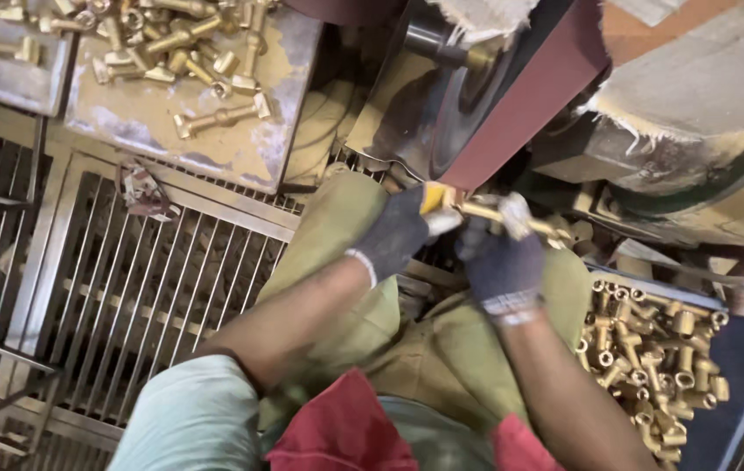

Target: The person sits cross-legged and repeatedly picks up brass-colored metal fittings from a blue bin. They press each fitting against a moving belt sander to smooth its surface, then place it into a metal tray. The process is repeated continuously throughout the clip.

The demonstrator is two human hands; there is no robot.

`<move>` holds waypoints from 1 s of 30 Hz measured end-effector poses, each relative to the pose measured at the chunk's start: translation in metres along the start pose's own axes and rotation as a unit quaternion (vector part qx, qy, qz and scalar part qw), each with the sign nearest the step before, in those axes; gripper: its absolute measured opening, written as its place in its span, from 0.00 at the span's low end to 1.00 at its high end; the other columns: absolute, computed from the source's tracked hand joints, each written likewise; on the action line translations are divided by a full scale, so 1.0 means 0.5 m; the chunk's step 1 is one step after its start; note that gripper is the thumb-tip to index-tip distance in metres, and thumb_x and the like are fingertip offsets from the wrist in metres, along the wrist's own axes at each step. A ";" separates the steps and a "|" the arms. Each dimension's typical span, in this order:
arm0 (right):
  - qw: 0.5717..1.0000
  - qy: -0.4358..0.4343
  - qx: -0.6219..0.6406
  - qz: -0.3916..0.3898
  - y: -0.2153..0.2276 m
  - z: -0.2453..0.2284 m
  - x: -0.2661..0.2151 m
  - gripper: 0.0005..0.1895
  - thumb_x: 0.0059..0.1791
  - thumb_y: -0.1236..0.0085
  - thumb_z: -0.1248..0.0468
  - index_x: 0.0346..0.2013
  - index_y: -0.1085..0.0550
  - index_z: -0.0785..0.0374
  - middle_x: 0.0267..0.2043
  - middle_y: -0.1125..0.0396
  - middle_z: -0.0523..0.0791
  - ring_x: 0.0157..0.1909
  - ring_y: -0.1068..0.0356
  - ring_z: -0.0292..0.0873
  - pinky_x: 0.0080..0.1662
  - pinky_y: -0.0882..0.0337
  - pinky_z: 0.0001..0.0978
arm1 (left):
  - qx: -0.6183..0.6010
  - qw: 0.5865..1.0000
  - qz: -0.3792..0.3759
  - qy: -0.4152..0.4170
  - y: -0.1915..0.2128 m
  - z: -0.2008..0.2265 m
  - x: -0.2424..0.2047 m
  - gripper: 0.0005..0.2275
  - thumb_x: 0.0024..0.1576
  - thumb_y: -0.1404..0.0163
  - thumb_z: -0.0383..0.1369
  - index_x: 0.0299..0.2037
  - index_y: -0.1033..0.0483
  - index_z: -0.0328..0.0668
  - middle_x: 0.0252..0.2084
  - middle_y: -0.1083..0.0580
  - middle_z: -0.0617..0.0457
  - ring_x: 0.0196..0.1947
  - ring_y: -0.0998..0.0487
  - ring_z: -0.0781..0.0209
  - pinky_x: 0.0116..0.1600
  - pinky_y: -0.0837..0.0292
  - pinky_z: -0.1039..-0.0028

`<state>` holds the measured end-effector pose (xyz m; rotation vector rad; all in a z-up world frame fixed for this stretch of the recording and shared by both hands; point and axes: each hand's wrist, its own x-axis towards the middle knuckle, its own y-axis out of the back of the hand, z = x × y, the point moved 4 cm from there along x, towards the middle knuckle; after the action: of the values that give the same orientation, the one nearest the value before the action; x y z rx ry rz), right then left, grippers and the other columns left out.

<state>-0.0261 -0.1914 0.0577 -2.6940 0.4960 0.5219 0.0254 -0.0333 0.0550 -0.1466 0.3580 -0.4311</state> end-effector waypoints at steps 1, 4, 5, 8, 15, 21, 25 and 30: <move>0.961 0.160 -0.221 -0.040 -0.002 -0.042 -0.035 0.11 0.57 0.48 0.55 0.49 0.31 0.57 0.43 0.31 0.43 0.45 0.31 0.40 0.46 0.31 0.35 | 0.075 0.993 0.001 -0.096 0.002 0.034 -0.028 0.15 0.61 0.45 0.31 0.56 0.26 0.35 0.45 0.25 0.50 0.44 0.26 0.59 0.49 0.31 0.68; 0.946 -0.038 0.292 -0.133 0.026 -0.069 -0.127 0.18 0.51 0.42 0.60 0.52 0.31 0.63 0.52 0.30 0.45 0.55 0.30 0.42 0.55 0.29 0.35 | 0.208 0.929 0.011 -0.307 0.003 0.127 -0.137 0.20 0.60 0.44 0.35 0.60 0.32 0.37 0.52 0.27 0.46 0.51 0.25 0.50 0.56 0.30 0.65; 0.984 0.066 0.070 -0.149 0.032 -0.096 -0.151 0.16 0.51 0.43 0.62 0.52 0.31 0.64 0.52 0.30 0.46 0.56 0.30 0.43 0.56 0.29 0.35 | 0.235 0.899 0.009 -0.369 0.000 0.160 -0.166 0.22 0.59 0.44 0.37 0.61 0.33 0.38 0.53 0.28 0.44 0.52 0.27 0.47 0.57 0.31 0.63; 0.909 0.236 -0.296 -0.173 0.024 -0.170 -0.180 0.17 0.53 0.46 0.67 0.55 0.34 0.66 0.51 0.29 0.47 0.50 0.28 0.42 0.51 0.28 0.34 | 0.380 0.828 -0.024 -0.412 -0.010 0.227 -0.201 0.24 0.59 0.40 0.44 0.61 0.26 0.39 0.47 0.28 0.47 0.47 0.28 0.47 0.55 0.32 0.60; 0.972 0.127 -0.084 -0.181 -0.005 -0.140 -0.127 0.11 0.56 0.47 0.65 0.47 0.27 0.71 0.41 0.29 0.48 0.40 0.29 0.41 0.42 0.26 0.31 | 0.108 0.987 -0.084 -0.080 -0.015 0.139 -0.092 0.11 0.64 0.49 0.37 0.49 0.19 0.42 0.47 0.18 0.50 0.47 0.19 0.61 0.54 0.24 0.71; 0.989 -0.061 0.137 0.014 0.033 -0.077 -0.111 0.15 0.54 0.45 0.56 0.43 0.27 0.66 0.36 0.28 0.47 0.31 0.30 0.39 0.32 0.29 0.27 | 0.144 0.966 -0.039 -0.211 0.005 0.065 -0.138 0.18 0.61 0.44 0.39 0.57 0.26 0.40 0.53 0.24 0.45 0.54 0.25 0.59 0.60 0.29 0.69; 0.856 0.284 -0.426 -0.068 -0.019 -0.180 -0.149 0.16 0.55 0.47 0.57 0.46 0.29 0.69 0.39 0.28 0.45 0.37 0.27 0.38 0.36 0.31 0.26 | 0.323 0.908 -0.069 -0.256 -0.016 0.108 -0.115 0.19 0.57 0.40 0.42 0.52 0.26 0.40 0.44 0.27 0.47 0.45 0.27 0.58 0.51 0.30 0.70; 0.934 0.165 -0.252 -0.191 0.018 -0.202 -0.107 0.13 0.51 0.47 0.59 0.44 0.23 0.63 0.40 0.26 0.44 0.34 0.28 0.37 0.34 0.32 0.24 | -0.086 0.971 -0.216 0.047 -0.044 0.083 -0.092 0.17 0.63 0.45 0.40 0.55 0.22 0.34 0.39 0.24 0.55 0.38 0.29 0.66 0.43 0.33 0.74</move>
<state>-0.0473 -0.2251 0.1651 -3.2776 -0.1160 0.0849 -0.0067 -0.0303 0.1123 -0.3775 0.4576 -0.8406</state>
